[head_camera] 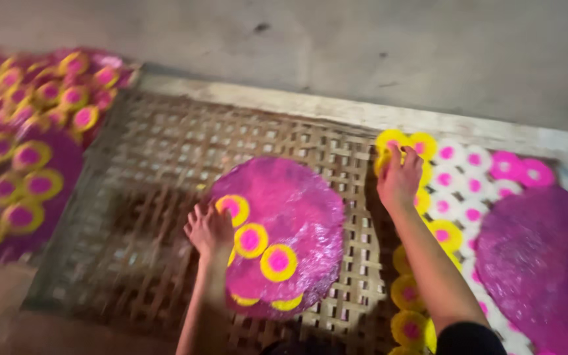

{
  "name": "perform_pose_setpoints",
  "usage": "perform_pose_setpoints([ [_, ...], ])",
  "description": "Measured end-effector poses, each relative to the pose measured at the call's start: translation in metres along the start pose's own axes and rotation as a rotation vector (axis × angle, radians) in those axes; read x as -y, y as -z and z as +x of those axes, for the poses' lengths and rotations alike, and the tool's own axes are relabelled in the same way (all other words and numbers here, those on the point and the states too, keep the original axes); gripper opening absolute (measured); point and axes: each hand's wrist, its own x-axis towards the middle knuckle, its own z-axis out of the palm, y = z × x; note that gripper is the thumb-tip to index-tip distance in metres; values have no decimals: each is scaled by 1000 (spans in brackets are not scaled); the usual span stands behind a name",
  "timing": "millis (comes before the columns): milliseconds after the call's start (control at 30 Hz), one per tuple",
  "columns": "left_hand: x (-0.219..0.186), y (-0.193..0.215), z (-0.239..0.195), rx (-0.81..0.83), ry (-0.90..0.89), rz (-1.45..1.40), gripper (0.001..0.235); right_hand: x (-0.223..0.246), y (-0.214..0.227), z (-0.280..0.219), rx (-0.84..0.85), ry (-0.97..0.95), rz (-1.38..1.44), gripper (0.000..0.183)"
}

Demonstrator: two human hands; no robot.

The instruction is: The person arranges small yellow and pink circular pieces onto a larger pink glittery circular base on a woven mat. They repeatedly pick up the small circles and place them in a pattern on the base, then move the completed base to a nearby tray.

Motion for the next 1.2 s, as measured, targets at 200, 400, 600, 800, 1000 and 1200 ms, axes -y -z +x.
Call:
perform_pose_setpoints([
  [200, 8, -23, 11, 298, 109, -101, 54, 112, -4, -35, 126, 115, 353, 48],
  [400, -19, 1, 5, 68, -49, -562, 35, 174, -57, -77, 527, -70, 1019, 24],
  [600, -119, -1, -16, -5, -380, -1013, 71, 115, -92, -83, 485, -957, 1887, 23],
  [800, -216, -85, 0, 735, -568, -1308, 37, -16, -50, -82, 474, -801, 1243, 37],
  [1000, -297, -113, -34, 631, -450, -952, 29, -44, -4, -85, 223, -335, 212, 43],
  [1200, -316, -71, -19, 547, -510, -764, 32, -30, 9, -65, 112, -288, 177, 43],
])
